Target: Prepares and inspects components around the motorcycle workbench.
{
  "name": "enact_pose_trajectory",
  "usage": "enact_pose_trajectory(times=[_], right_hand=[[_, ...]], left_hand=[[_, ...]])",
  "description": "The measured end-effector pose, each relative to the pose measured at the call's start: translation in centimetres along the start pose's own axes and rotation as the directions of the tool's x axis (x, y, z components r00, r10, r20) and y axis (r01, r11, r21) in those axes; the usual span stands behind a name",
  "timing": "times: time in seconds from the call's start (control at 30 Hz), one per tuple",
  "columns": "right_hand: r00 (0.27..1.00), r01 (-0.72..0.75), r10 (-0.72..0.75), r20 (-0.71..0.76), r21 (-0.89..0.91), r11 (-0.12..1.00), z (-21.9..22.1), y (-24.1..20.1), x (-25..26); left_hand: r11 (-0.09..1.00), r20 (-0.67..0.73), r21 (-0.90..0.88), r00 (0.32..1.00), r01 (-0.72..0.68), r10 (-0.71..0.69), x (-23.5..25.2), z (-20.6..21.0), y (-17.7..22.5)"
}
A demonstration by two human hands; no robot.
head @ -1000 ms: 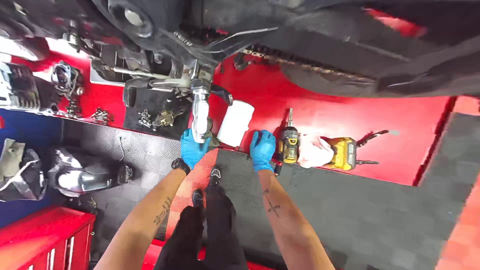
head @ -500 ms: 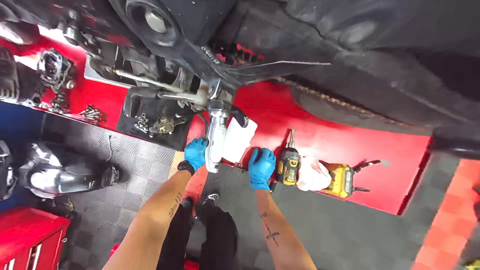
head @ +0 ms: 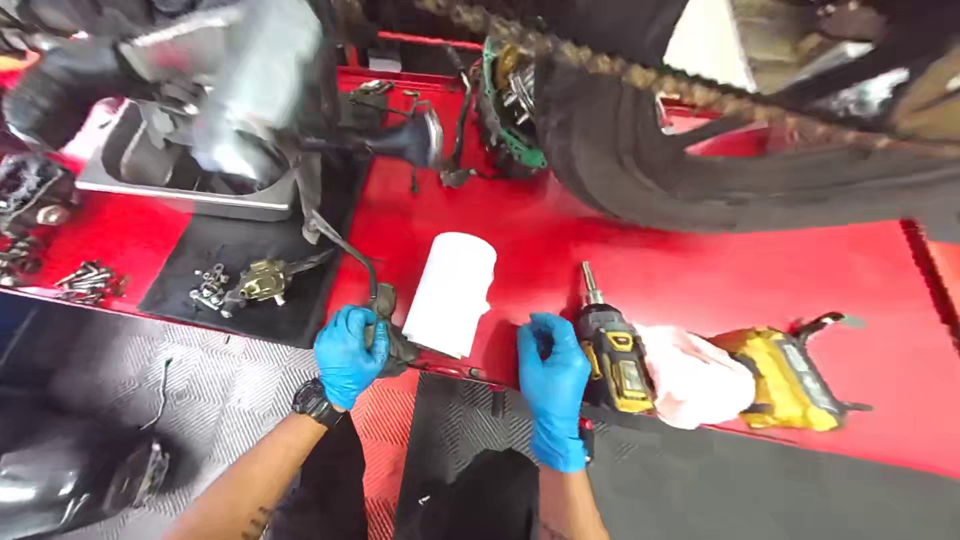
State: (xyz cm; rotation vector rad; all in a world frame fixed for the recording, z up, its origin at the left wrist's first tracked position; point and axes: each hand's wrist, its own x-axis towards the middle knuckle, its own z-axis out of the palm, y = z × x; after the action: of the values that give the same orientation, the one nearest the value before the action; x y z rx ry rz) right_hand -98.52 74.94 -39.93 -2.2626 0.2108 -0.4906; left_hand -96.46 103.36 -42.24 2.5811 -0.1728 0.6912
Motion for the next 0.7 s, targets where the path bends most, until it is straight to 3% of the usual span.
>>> enact_pose_trajectory(times=[0.1, 0.23, 0.3, 0.33, 0.4, 0.47, 0.53, 0.57, 0.6, 0.7], right_hand=[[0.982, -0.108, 0.041, 0.186, 0.369, 0.923, 0.2, -0.5, 1.7], [0.961, -0.172, 0.050, 0.273, 0.444, 0.879, 2.7, -2.0, 3.2], [0.963, -0.197, 0.081, 0.256, 0.471, 0.860, 3.3, -2.7, 3.0], [0.968, -0.202, 0.096, 0.231, 0.492, 0.847, 3.5, -2.9, 3.0], [0.976, -0.205, 0.129, 0.177, 0.530, 0.823, 3.6, -3.2, 2.8], [0.983, -0.182, 0.138, 0.122, 0.518, 0.836, 3.0, -3.6, 2.5], [0.985, -0.171, 0.157, 0.068, 0.394, 0.903, 1.2, -3.5, 1.5], [0.986, -0.167, 0.160, 0.048, 0.299, 0.939, -0.3, -3.4, 1.0], [0.987, -0.160, 0.157, 0.032, 0.215, 0.963, -1.8, -3.3, 0.5], [0.995, -0.103, 0.102, 0.006, 0.081, 0.991, -5.2, -2.7, -1.2]], left_hand=[[0.998, -0.077, -0.025, 0.996, -0.054, 0.052, -0.4, 0.3, -0.4], [0.987, -0.096, -0.121, 0.991, -0.103, 0.091, -0.3, 0.1, -1.0], [0.949, -0.003, -0.296, 0.994, -0.107, 0.111, 0.6, -1.7, -0.8], [0.907, 0.028, -0.387, 0.982, -0.163, 0.188, 2.0, -2.8, -0.1], [0.787, 0.096, -0.488, 0.873, -0.377, 0.478, 6.3, -4.8, 3.3], [0.680, 0.259, -0.509, 0.659, -0.528, 0.706, 9.8, -4.6, 7.5], [0.659, 0.433, -0.458, 0.497, -0.597, 0.752, 11.0, -3.2, 9.0], [0.655, 0.458, -0.448, 0.472, -0.609, 0.753, 11.0, -2.7, 8.3], [0.653, 0.442, -0.450, 0.484, -0.609, 0.755, 11.0, -2.8, 7.0], [0.674, 0.292, -0.429, 0.614, -0.601, 0.733, 11.1, -3.8, 1.9]])
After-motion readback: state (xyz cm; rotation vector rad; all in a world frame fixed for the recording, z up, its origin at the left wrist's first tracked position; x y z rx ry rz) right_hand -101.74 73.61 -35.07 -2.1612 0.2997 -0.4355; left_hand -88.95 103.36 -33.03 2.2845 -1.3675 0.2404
